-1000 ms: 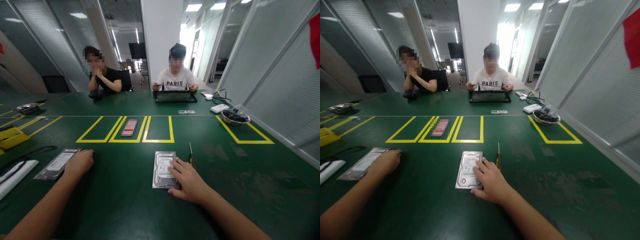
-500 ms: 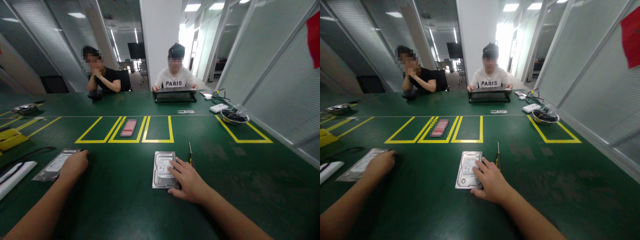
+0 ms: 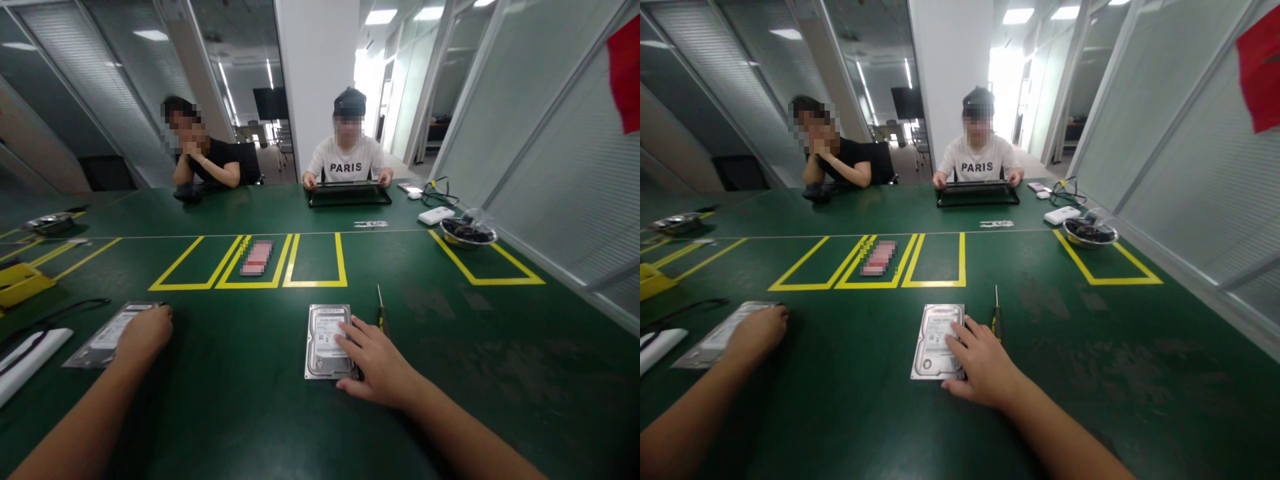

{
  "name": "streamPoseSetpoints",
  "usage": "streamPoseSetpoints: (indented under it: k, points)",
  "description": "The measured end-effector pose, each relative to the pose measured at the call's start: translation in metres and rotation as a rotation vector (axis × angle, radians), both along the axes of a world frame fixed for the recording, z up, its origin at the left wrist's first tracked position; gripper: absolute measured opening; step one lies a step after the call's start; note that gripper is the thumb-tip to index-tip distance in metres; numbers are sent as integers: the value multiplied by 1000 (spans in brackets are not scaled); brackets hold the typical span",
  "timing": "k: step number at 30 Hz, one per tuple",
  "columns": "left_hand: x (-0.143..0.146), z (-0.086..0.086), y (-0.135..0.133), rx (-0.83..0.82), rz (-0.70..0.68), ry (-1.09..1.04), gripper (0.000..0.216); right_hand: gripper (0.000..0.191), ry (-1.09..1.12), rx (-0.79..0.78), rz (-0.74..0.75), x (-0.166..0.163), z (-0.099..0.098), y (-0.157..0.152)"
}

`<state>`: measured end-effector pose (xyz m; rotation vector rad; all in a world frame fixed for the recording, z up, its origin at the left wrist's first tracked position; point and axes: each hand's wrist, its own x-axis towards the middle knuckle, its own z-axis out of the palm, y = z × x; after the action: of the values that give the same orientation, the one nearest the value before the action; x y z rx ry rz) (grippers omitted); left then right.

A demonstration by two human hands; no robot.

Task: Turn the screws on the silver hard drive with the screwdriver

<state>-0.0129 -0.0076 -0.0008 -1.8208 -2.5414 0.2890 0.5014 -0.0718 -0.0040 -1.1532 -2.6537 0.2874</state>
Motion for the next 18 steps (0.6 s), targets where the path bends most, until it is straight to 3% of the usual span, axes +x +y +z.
streamPoseSetpoints:
  k: [18]
  points:
    - [10,0,-5,13,52,-4,34,74,16,7,14,1,0,0]
